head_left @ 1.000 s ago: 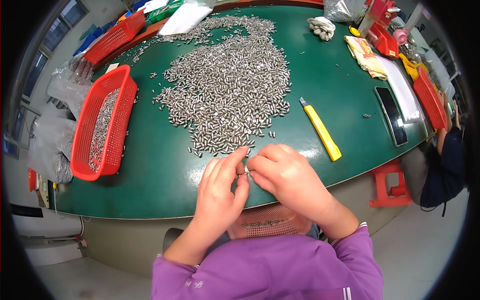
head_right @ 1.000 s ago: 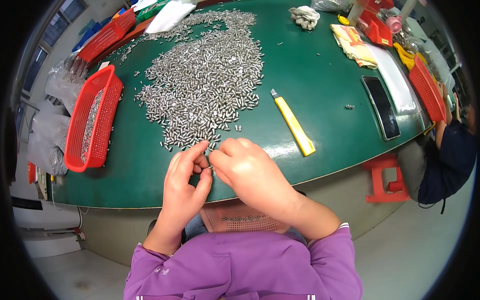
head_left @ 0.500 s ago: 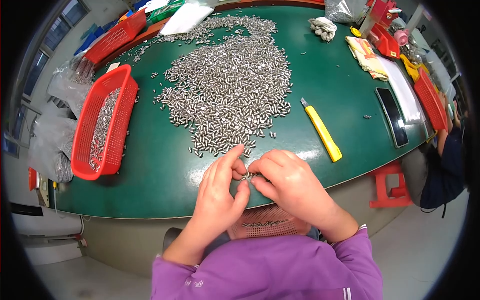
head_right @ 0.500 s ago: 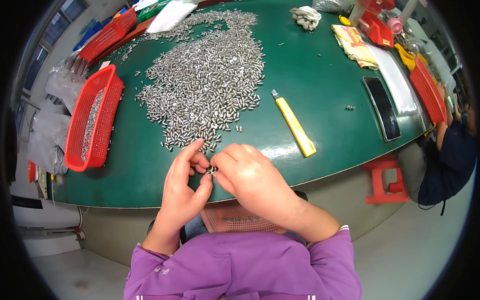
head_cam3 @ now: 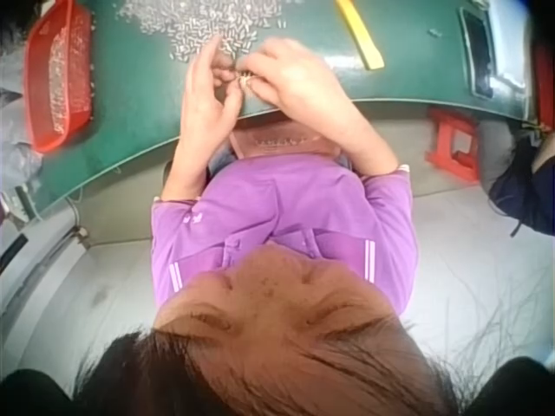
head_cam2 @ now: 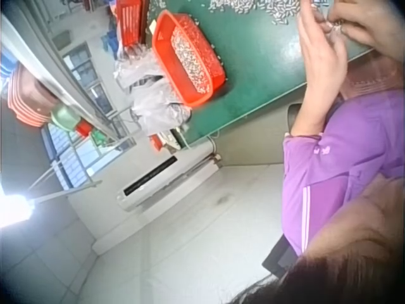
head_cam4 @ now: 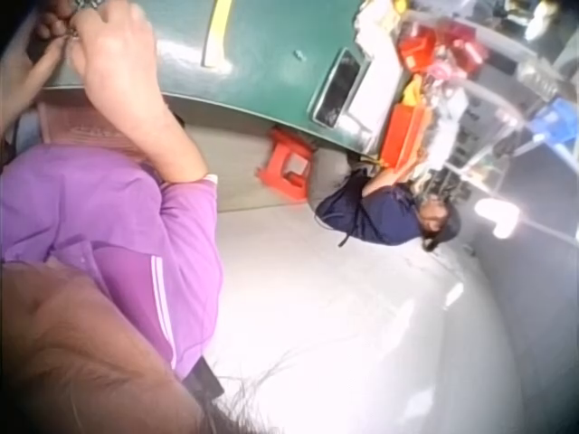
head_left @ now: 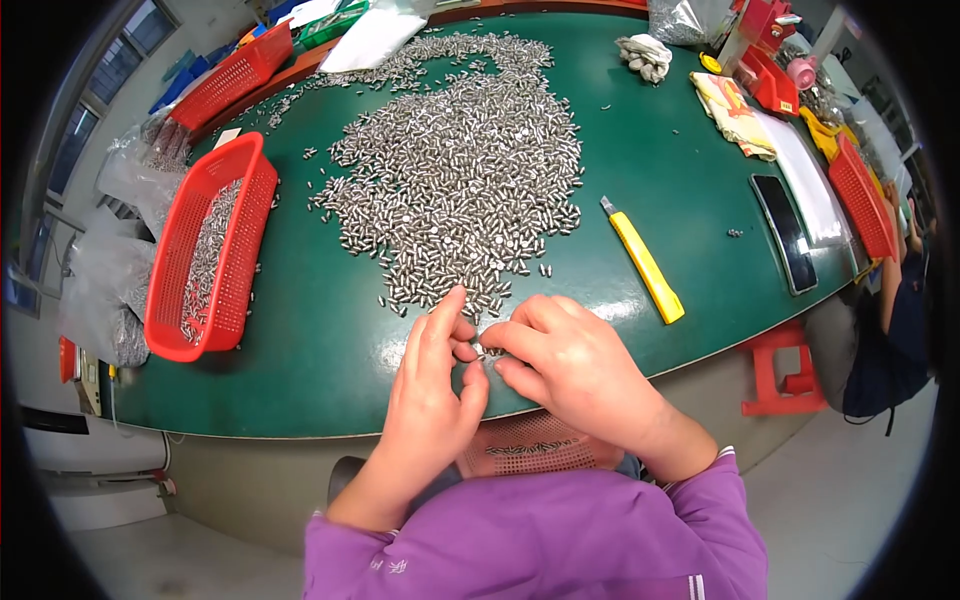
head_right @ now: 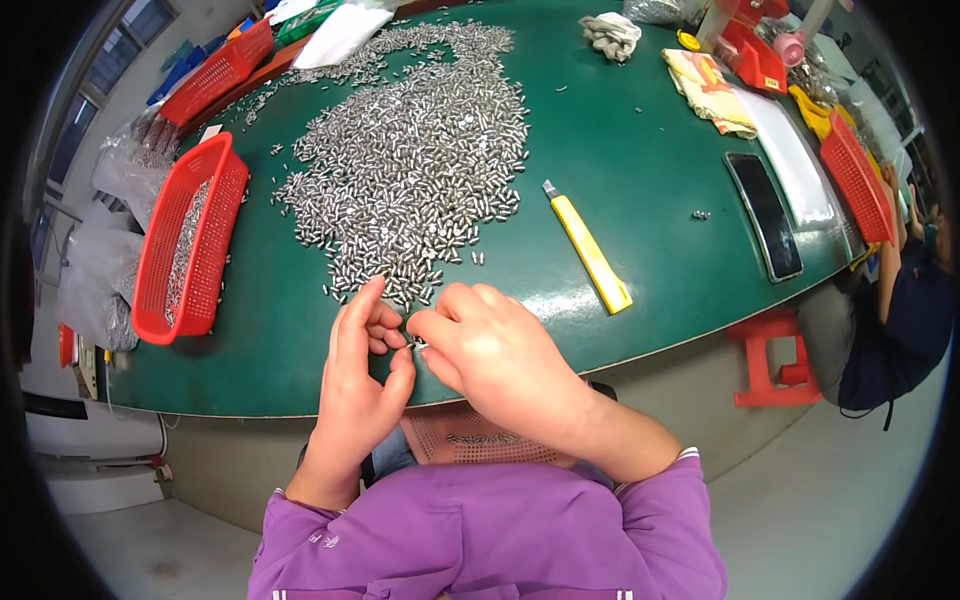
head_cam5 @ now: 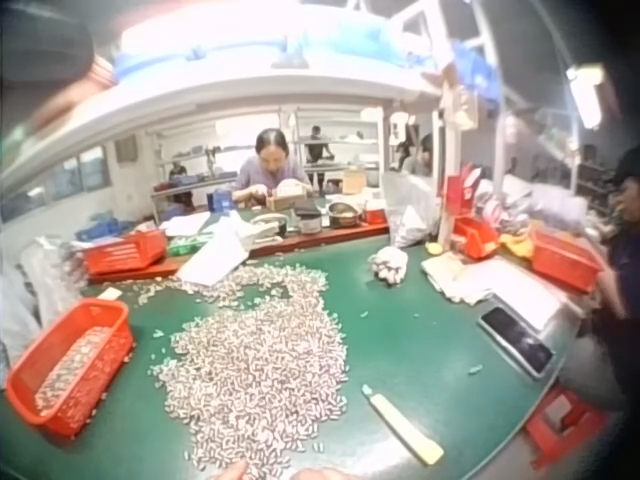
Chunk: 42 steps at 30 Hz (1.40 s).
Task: Inspecting and sorting a pile of small silver metal components on a workbench.
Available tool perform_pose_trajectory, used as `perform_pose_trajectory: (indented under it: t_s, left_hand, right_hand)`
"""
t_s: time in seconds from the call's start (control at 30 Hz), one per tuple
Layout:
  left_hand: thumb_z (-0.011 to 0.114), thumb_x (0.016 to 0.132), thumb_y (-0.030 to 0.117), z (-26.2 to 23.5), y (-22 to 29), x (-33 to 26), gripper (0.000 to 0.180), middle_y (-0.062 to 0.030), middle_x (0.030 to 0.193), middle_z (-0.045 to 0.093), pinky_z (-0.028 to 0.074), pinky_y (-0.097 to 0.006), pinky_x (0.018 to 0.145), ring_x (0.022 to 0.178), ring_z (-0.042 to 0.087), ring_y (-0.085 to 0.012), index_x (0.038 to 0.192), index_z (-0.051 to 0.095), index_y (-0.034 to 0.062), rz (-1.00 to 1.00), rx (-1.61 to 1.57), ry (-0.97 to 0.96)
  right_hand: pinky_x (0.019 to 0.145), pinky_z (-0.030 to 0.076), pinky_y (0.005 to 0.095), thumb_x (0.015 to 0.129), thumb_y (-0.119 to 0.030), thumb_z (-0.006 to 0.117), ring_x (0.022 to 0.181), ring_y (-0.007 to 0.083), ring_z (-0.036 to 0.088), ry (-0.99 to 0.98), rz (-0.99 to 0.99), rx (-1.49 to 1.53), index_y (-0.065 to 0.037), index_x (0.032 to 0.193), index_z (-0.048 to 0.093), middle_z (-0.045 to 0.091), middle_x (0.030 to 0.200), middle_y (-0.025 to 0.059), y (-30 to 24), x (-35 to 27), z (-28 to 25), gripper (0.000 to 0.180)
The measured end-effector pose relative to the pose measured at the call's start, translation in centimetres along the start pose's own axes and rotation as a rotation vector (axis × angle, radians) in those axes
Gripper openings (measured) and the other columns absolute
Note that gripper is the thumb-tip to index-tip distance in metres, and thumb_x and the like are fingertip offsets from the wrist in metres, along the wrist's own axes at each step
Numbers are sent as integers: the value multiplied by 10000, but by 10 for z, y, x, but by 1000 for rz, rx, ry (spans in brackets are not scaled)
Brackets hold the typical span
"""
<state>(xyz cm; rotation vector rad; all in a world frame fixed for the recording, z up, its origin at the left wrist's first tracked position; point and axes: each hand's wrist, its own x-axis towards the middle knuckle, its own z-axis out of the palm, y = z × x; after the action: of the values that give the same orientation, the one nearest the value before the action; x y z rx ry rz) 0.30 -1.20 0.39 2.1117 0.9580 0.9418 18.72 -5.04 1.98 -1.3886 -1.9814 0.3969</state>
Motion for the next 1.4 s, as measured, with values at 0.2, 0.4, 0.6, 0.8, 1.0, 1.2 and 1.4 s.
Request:
perform_pose_trajectory:
  t_s: [0.2, 0.4, 0.6, 0.8, 1.0, 1.2, 1.4]
  left_hand:
    - [625, 835, -121, -4, -8, -1, 699, -117, 1011, 622, 530, -385, 798, 882, 610, -255, 1493, 424, -1, 54, 104, 16]
    - [656, 838, -102, -2, -6, 0, 726, -116, 1017, 629, 530, -388, 805, 893, 618, -260, 1511, 405, 0, 11, 82, 0]
    - [682, 811, -115, -4, -5, -1, 808, -108, 1038, 629, 536, -377, 813, 892, 613, -237, 1543, 363, 10, 13, 29, -11]
    - [664, 816, -138, -5, -4, 0, 804, -78, 1019, 662, 513, -299, 811, 897, 625, -167, 1544, 363, 21, -10, 23, -28]
    - [674, 822, -119, -5, 0, 2, 775, -99, 1011, 643, 529, -378, 812, 861, 620, -236, 1530, 383, 5, -39, 8, -17]
    - [595, 820, -164, -6, -4, 4, 718, -97, 948, 634, 510, -414, 809, 857, 607, -266, 1500, 420, -12, 20, 106, -7]
    - [559, 822, -197, 1, -8, 6, 792, -111, 979, 617, 523, -382, 804, 880, 604, -253, 1558, 342, 2, -2, -30, -24]
  right_hand:
    - [791, 507, 402, 826, -120, 738, 891, 274, 603, -20, 25, -26, -124, 1070, 702, 598, 937, 64, 0, -1, 0, 247]
    - [784, 508, 412, 817, -91, 730, 889, 292, 602, -1, -10, -10, -85, 1054, 678, 591, 939, 83, 1, 0, 1, 242]
    - [806, 509, 425, 816, -88, 743, 919, 316, 612, 15, 12, 18, -61, 1062, 666, 615, 970, 104, 1, -1, 1, 259]
    - [802, 512, 442, 834, -69, 735, 912, 351, 611, 16, 46, 60, -23, 1062, 647, 618, 969, 133, 1, -7, -2, 249]
    - [787, 519, 446, 832, -76, 744, 891, 356, 616, 34, 44, 49, -19, 1038, 655, 621, 948, 137, 0, -6, -2, 231]
    - [776, 520, 436, 813, -79, 768, 870, 338, 628, 66, 51, 56, -39, 1032, 668, 631, 923, 119, 2, -7, -1, 244]
    - [786, 520, 436, 805, -69, 771, 882, 338, 628, 62, 49, 61, -35, 1041, 665, 628, 933, 121, 0, -7, -1, 262]
